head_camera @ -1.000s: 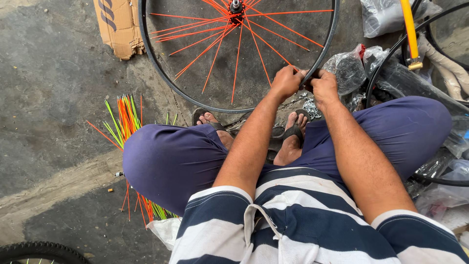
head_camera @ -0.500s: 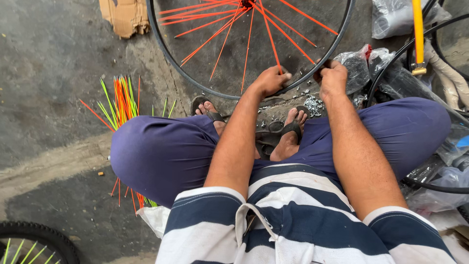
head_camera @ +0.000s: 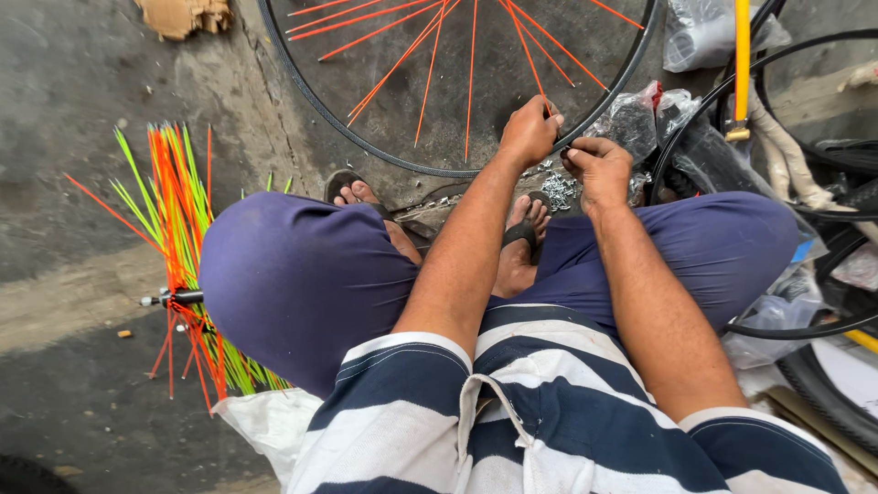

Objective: The person sits on the floor lacing orange spokes into a bicycle rim, threading each spoke through the hub flange and rim eyelets and securing them with nipples, taking spokes one at a time from a bundle beside them.

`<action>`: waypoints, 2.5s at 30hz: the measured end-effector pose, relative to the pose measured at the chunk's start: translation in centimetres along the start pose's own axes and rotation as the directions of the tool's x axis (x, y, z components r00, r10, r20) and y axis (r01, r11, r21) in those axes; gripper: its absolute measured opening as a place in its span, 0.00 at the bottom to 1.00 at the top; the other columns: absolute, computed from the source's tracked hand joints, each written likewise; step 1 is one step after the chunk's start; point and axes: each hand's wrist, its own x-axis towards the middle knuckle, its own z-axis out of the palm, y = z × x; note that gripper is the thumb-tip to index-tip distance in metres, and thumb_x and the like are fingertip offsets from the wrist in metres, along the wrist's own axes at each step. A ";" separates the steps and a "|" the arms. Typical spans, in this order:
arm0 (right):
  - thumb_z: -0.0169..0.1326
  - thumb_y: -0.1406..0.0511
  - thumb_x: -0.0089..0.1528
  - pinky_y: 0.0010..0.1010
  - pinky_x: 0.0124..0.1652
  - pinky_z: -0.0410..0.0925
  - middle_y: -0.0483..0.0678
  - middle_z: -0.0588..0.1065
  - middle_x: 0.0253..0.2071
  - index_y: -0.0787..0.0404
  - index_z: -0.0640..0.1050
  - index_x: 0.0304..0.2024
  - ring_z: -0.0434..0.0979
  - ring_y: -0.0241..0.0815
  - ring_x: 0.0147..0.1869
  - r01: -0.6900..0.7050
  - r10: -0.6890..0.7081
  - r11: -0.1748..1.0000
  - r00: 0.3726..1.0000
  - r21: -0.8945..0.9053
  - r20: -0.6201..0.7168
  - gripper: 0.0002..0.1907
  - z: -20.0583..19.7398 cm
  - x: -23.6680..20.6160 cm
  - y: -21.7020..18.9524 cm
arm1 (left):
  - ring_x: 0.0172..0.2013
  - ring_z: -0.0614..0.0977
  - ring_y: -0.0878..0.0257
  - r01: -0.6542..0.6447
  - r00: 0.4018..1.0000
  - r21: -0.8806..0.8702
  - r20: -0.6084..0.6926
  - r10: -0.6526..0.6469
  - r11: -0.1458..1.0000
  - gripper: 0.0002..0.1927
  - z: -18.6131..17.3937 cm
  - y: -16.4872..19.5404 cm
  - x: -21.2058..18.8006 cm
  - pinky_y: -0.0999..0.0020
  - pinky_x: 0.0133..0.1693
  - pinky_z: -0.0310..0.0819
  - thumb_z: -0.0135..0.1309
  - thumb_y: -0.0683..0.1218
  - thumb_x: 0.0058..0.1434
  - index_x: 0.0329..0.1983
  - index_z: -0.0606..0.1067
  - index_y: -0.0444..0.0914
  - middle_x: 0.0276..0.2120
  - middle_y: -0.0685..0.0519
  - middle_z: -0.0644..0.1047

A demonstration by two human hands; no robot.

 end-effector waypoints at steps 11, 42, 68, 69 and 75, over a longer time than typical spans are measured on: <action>0.60 0.82 0.59 0.29 0.38 0.77 0.47 0.78 0.36 0.60 0.72 0.38 0.81 0.38 0.37 0.003 -0.009 0.993 0.999 0.121 0.046 0.16 0.7 1.2 0.9 | 0.46 0.82 0.47 0.018 1.000 0.127 -0.021 -0.015 0.992 0.13 0.1 -0.4 0.4 0.51 0.47 0.72 0.57 0.53 0.61 0.41 0.75 0.41 0.38 0.47 0.83; 0.54 0.79 0.56 0.29 0.40 0.73 0.46 0.77 0.42 0.60 0.74 0.49 0.78 0.40 0.43 -0.097 0.076 0.988 0.983 0.122 0.167 0.20 1.2 1.0 -0.5 | 0.45 0.84 0.45 -0.146 0.989 0.114 -0.014 0.148 0.983 0.24 -0.9 1.4 -0.8 0.53 0.47 0.76 0.67 0.48 0.53 0.49 0.70 0.37 0.40 0.42 0.82; 0.47 0.42 0.70 0.27 0.25 0.63 0.42 0.72 0.27 0.57 0.75 0.34 0.69 0.35 0.25 -0.097 0.098 0.985 0.995 0.141 -0.002 0.28 0.7 3.5 0.3 | 0.46 0.83 0.46 -0.183 0.983 0.134 0.026 0.181 0.974 0.29 -0.7 1.9 -1.2 0.53 0.48 0.76 0.65 0.53 0.56 0.53 0.68 0.35 0.42 0.41 0.81; 0.47 0.42 0.70 0.27 0.24 0.62 0.43 0.71 0.26 0.57 0.75 0.33 0.69 0.35 0.24 -0.105 0.105 0.985 0.994 0.137 0.002 0.28 0.8 3.6 0.3 | 0.46 0.84 0.47 -0.183 0.981 0.026 0.068 0.181 0.983 0.29 -0.8 1.9 -1.2 0.54 0.48 0.77 0.64 0.52 0.55 0.54 0.68 0.35 0.41 0.41 0.82; 0.47 0.42 0.70 0.26 0.24 0.62 0.42 0.70 0.25 0.57 0.73 0.32 0.69 0.35 0.24 -0.111 0.112 0.988 0.994 0.106 -0.001 0.28 0.7 3.6 0.4 | 0.46 0.84 0.49 -0.179 0.984 0.196 0.012 0.180 0.964 0.30 -0.8 2.0 -1.0 0.55 0.48 0.76 0.67 0.54 0.54 0.54 0.70 0.35 0.42 0.42 0.81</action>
